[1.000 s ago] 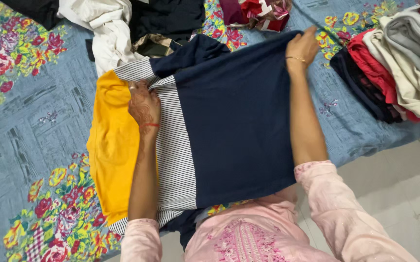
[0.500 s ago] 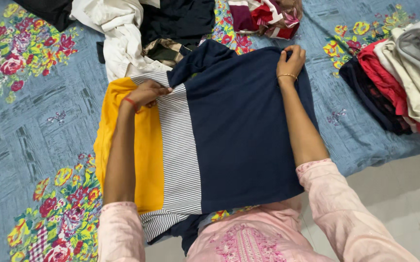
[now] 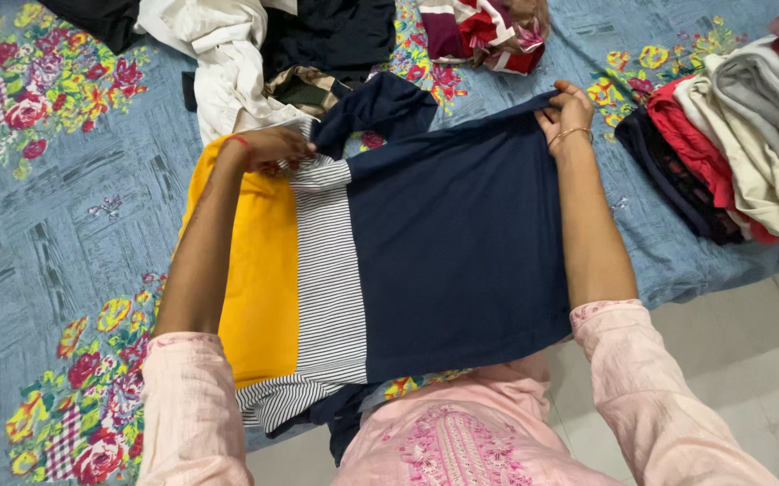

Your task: The person folds a t-shirt and a patterned square cloth on a bed by hand, placing each one onto a stack of folded items, before starting to fold a black shirt.

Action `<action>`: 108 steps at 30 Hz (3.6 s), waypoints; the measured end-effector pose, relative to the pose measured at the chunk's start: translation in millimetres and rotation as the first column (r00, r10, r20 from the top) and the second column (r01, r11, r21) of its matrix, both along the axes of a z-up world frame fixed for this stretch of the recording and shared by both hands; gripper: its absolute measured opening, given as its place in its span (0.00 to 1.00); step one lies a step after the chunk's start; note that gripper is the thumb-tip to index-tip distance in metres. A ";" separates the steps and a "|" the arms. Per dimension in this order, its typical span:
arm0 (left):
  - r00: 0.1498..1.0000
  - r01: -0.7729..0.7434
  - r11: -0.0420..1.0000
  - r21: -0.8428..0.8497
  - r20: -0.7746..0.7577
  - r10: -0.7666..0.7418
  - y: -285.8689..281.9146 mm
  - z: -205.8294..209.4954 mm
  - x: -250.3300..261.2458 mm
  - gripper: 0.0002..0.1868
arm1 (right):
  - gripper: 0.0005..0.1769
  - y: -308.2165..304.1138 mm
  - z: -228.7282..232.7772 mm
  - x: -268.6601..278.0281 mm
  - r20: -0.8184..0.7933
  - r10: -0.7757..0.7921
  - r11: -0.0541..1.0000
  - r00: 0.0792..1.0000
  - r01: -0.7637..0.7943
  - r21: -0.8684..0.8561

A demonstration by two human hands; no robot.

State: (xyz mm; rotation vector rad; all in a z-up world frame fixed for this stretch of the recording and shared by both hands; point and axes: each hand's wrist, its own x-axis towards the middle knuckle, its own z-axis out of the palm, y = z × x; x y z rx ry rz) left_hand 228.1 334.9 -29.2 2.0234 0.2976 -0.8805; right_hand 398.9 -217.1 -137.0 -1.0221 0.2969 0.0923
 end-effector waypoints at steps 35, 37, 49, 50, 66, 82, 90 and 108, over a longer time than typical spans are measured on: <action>0.134 -0.155 0.629 0.762 0.647 -0.751 -60.4 12.3 -122.4 0.09 | 0.16 -44.1 6.5 -129.9 0.056 -0.027 0.884 0.998 0.050 -0.465; 0.085 -0.188 0.643 0.742 0.665 -0.742 -63.3 1.5 -141.2 0.12 | 0.16 -45.6 3.6 -150.3 0.051 -0.029 0.845 0.998 0.052 -0.533; 0.653 -0.354 0.649 0.673 0.675 -0.344 -116.6 -27.4 -171.9 0.25 | 0.11 -54.8 -2.6 -174.9 0.178 0.133 0.175 0.975 0.154 -0.973; 0.663 -0.383 0.628 0.678 0.674 -0.324 -117.0 -32.2 -167.9 0.24 | 0.11 -53.0 -1.3 -174.1 0.139 0.138 0.116 0.981 0.124 -0.986; 0.594 -0.319 0.846 0.428 0.785 -0.173 -176.4 -36.3 -84.2 0.24 | 0.30 -32.2 17.0 -99.0 0.024 0.447 -0.146 0.894 0.099 -0.984; 0.529 -0.477 0.769 0.426 0.838 -0.136 -193.5 -42.0 -61.7 0.24 | 0.29 61.2 23.0 -68.0 0.275 0.142 -0.081 0.951 0.288 -0.954; 0.645 -0.057 0.816 0.576 0.645 -0.410 -205.9 -58.2 -127.1 0.33 | 0.42 41.4 23.4 -161.3 -0.097 0.519 -0.269 0.849 0.054 -0.962; 0.630 0.198 0.862 0.466 0.613 -0.476 -249.4 25.8 -323.5 0.41 | 0.49 -111.8 99.7 -339.4 0.004 0.575 0.194 0.818 -0.131 -0.972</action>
